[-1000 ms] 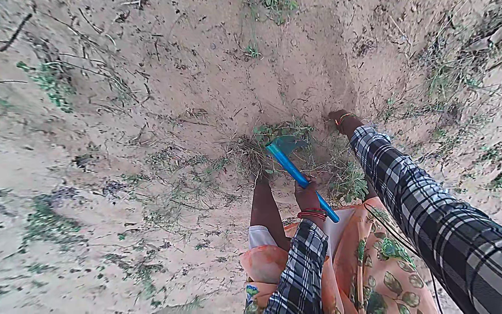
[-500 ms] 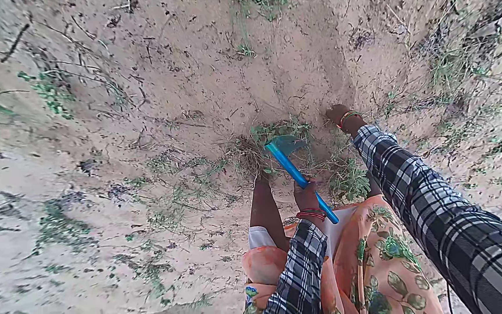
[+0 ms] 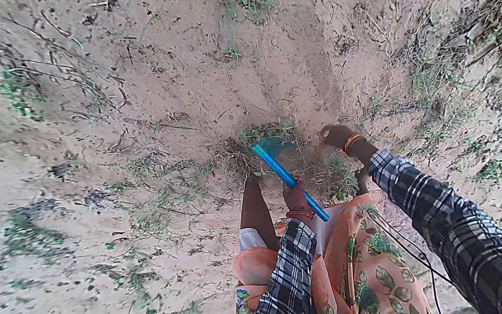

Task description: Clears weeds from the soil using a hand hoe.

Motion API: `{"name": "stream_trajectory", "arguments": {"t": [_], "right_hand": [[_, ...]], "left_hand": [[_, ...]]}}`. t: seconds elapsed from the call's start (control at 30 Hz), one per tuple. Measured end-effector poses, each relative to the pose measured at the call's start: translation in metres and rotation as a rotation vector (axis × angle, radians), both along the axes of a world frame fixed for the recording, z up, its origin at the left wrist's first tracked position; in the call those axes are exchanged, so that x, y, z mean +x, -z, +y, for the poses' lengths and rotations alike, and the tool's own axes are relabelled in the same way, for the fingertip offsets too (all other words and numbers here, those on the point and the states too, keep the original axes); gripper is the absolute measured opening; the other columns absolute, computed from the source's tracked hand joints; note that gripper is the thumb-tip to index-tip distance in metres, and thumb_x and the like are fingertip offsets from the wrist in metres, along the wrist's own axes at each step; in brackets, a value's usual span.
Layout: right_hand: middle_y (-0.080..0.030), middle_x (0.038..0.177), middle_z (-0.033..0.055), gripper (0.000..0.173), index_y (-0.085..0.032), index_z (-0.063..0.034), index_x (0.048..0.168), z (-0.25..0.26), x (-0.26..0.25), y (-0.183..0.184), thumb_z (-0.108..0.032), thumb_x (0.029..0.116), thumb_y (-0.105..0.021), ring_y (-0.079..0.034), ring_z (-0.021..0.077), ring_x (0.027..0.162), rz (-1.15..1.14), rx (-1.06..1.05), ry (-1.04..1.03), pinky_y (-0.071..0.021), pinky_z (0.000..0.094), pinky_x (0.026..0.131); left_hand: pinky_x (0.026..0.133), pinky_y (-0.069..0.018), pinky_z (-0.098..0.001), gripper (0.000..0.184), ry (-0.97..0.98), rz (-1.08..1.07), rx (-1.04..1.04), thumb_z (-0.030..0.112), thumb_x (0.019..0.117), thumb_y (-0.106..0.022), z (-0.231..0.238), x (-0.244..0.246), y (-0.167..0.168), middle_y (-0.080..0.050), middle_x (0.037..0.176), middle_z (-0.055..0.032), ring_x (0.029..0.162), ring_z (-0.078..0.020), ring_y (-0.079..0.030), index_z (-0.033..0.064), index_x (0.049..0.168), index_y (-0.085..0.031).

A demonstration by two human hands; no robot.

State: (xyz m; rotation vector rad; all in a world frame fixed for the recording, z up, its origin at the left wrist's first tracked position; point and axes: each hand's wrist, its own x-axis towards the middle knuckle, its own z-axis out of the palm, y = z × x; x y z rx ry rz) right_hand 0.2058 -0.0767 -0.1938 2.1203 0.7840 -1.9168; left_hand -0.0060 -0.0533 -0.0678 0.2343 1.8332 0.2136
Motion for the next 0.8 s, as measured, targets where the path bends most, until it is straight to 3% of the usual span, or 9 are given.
{"name": "stream_trajectory", "arguments": {"t": [0.1, 0.17, 0.23, 0.43, 0.53, 0.6, 0.67, 0.73, 0.8], "right_hand": [[-0.066, 0.126, 0.0317, 0.064, -0.029, -0.0148, 0.163, 0.035, 0.051, 0.03, -0.024, 0.1036, -0.052, -0.064, 0.0521, 0.117, -0.48, -0.102, 0.167, -0.0494, 0.0704, 0.094], [-0.063, 0.131, 0.0319, 0.053, -0.043, 0.0013, 0.151, 0.038, 0.07, 0.047, -0.023, 0.1046, -0.048, -0.061, 0.0503, 0.123, -0.601, -0.204, 0.107, -0.0484, 0.0694, 0.096], [-0.063, 0.127, 0.0357, 0.038, -0.064, 0.0121, 0.121, 0.031, 0.075, 0.051, -0.017, 0.1072, -0.045, -0.06, 0.054, 0.121, -0.522, -0.202, -0.073, -0.0473, 0.0728, 0.094], [-0.069, 0.11, 0.0313, 0.047, -0.067, 0.0036, 0.11, -0.02, 0.033, 0.03, -0.029, 0.1127, -0.034, -0.067, 0.0531, 0.106, -0.18, 0.042, -0.442, -0.0506, 0.0715, 0.081], [-0.069, 0.113, 0.0284, 0.039, -0.064, 0.0012, 0.119, -0.032, 0.003, 0.014, -0.025, 0.112, -0.036, -0.069, 0.0519, 0.102, -0.202, 0.05, -0.376, -0.0521, 0.0706, 0.078], [-0.069, 0.119, 0.0286, 0.045, -0.051, -0.0042, 0.144, -0.027, -0.005, 0.019, -0.032, 0.1132, -0.033, -0.068, 0.0526, 0.107, -0.332, -0.027, -0.143, -0.0519, 0.0702, 0.084], [-0.068, 0.123, 0.029, 0.06, -0.034, -0.0152, 0.161, -0.019, -0.007, 0.036, -0.045, 0.1093, -0.044, -0.066, 0.052, 0.112, -0.426, -0.166, 0.053, -0.0513, 0.0693, 0.089], [-0.067, 0.125, 0.03, 0.063, -0.046, -0.0074, 0.151, -0.012, -0.009, 0.052, -0.045, 0.1025, -0.056, -0.065, 0.0514, 0.115, -0.468, -0.251, 0.125, -0.0509, 0.0701, 0.09], [-0.067, 0.123, 0.0297, 0.049, -0.066, 0.0035, 0.123, -0.006, -0.009, 0.056, -0.04, 0.1003, -0.06, -0.065, 0.0479, 0.117, -0.448, -0.308, 0.14, -0.0503, 0.0688, 0.091]], "left_hand": [[0.064, -0.0489, -0.0211, 0.032, 0.047, 0.008, -0.022, -0.021, 0.0839, -0.053, -0.004, -0.001, 0.0, -0.055, 0.087, -0.0058, 0.072, -0.0095, -0.055, 0.0001, 0.107, -0.051], [0.065, -0.0483, -0.0216, 0.032, 0.079, 0.02, -0.036, -0.02, 0.0845, -0.054, -0.005, -0.002, -0.001, -0.056, 0.089, -0.0066, 0.073, -0.0101, -0.055, -0.0006, 0.11, -0.053], [0.065, -0.0479, -0.0215, 0.031, 0.084, 0.03, -0.039, -0.02, 0.0841, -0.054, -0.004, -0.002, 0.0, -0.056, 0.089, -0.0064, 0.073, -0.01, -0.055, 0.0001, 0.108, -0.052], [0.065, -0.0481, -0.0212, 0.032, 0.06, 0.027, -0.039, -0.021, 0.0834, -0.053, -0.004, 0.0, 0.001, -0.055, 0.088, -0.0055, 0.073, -0.0096, -0.055, 0.0005, 0.108, -0.051], [0.066, -0.0477, -0.0219, 0.031, 0.058, 0.024, -0.052, -0.02, 0.0844, -0.054, -0.003, 0.001, 0.0, -0.055, 0.088, -0.006, 0.074, -0.01, -0.055, 0.0003, 0.108, -0.052], [0.067, -0.0483, -0.0225, 0.034, 0.052, 0.025, -0.048, -0.021, 0.0829, -0.053, -0.003, 0.001, 0.0, -0.055, 0.089, -0.0064, 0.075, -0.0106, -0.055, -0.0002, 0.11, -0.052], [0.067, -0.0488, -0.0224, 0.034, 0.056, 0.02, -0.039, -0.02, 0.0828, -0.053, -0.007, -0.002, 0.002, -0.056, 0.089, -0.0051, 0.075, -0.0099, -0.056, 0.0016, 0.109, -0.052], [0.067, -0.0483, -0.0215, 0.031, 0.066, 0.007, -0.034, -0.018, 0.0854, -0.054, -0.012, -0.005, 0.004, -0.057, 0.089, -0.0022, 0.075, -0.0078, -0.056, 0.0049, 0.107, -0.054], [0.065, -0.0482, -0.02, 0.032, 0.052, 0.003, -0.021, -0.019, 0.0853, -0.053, -0.013, -0.004, 0.002, -0.057, 0.088, -0.0021, 0.073, -0.0073, -0.056, 0.0046, 0.107, -0.054]]}}
